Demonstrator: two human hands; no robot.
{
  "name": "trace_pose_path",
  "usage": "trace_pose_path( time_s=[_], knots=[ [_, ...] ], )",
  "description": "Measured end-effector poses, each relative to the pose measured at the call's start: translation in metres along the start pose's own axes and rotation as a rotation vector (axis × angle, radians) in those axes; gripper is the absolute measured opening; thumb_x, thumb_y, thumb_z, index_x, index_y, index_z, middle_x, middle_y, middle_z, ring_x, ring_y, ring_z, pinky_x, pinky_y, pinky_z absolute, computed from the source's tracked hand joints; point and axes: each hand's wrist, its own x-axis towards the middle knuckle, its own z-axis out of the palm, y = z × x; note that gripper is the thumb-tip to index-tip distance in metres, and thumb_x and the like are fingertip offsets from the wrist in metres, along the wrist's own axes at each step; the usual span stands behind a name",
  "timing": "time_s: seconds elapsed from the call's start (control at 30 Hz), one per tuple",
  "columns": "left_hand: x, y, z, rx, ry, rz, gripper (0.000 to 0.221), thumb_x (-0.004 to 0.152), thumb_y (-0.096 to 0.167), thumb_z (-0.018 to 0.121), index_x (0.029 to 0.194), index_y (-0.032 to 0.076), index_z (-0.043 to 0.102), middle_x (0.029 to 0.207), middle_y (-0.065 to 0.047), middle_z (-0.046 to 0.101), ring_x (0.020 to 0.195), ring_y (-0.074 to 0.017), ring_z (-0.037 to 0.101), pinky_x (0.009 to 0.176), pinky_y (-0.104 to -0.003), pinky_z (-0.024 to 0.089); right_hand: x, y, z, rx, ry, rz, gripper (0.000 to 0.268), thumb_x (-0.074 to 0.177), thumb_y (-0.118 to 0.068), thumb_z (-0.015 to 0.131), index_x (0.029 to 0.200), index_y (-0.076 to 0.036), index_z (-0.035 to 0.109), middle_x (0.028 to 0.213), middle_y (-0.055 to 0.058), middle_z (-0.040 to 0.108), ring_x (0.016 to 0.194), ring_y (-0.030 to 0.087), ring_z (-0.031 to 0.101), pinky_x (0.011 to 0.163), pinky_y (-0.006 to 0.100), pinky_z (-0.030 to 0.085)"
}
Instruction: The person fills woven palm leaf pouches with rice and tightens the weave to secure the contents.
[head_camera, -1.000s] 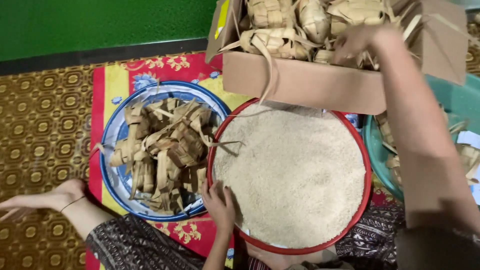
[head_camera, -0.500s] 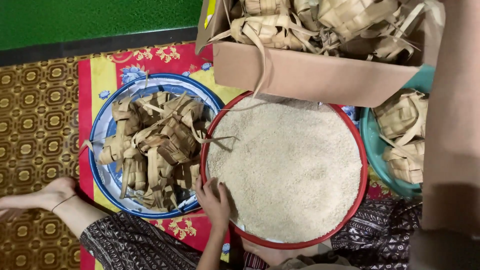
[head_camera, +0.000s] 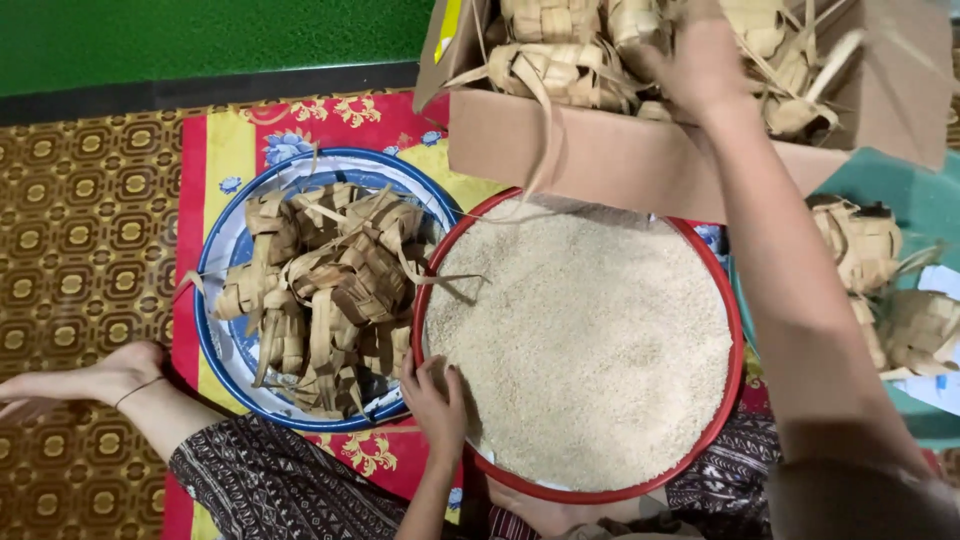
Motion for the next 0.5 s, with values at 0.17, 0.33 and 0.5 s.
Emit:
trace_pose_path(
  time_s=[0.17, 0.33, 0.5],
  knots=[
    [0.004, 0.004, 0.002, 0.033, -0.043, -0.081, 0.027, 0.095, 0.026, 0.062, 0.116, 0.009, 0.064, 0.155, -0.014, 0.037, 0.142, -0.0365, 0.037, 0.112, -0.056, 0.036, 0.019, 0.1, 0.069, -0.504, 0.004, 0.07, 0.04, 0.083, -0.024, 0.081, 0.113, -0.003, 0.065, 0.092, 0.022, 0.07, 0.073, 0.042, 0.065, 0.063, 0.049, 0.056],
    [0.002, -0.008, 0.006, 0.027, -0.035, -0.038, 0.026, 0.095, 0.026, 0.063, 0.115, 0.008, 0.063, 0.154, -0.012, 0.036, 0.139, -0.0355, 0.039, 0.11, -0.055, 0.037, 0.01, 0.118, 0.036, 0.026, 0.373, 0.189, 0.01, 0.091, 0.001, 0.06, 0.094, 0.007, 0.067, 0.083, 0.012, 0.069, 0.068, 0.019, 0.06, 0.064, 0.035, 0.056],
    [-0.001, -0.018, 0.014, 0.024, 0.076, 0.036, 0.022, 0.091, 0.024, 0.068, 0.112, 0.019, 0.063, 0.151, -0.012, 0.044, 0.134, -0.0413, 0.048, 0.107, -0.056, 0.039, 0.004, 0.111, 0.0, 0.02, 0.212, 0.261, 0.018, 0.093, -0.011, 0.07, 0.101, 0.005, 0.069, 0.088, 0.012, 0.071, 0.072, 0.021, 0.064, 0.065, 0.037, 0.057]
  ],
)
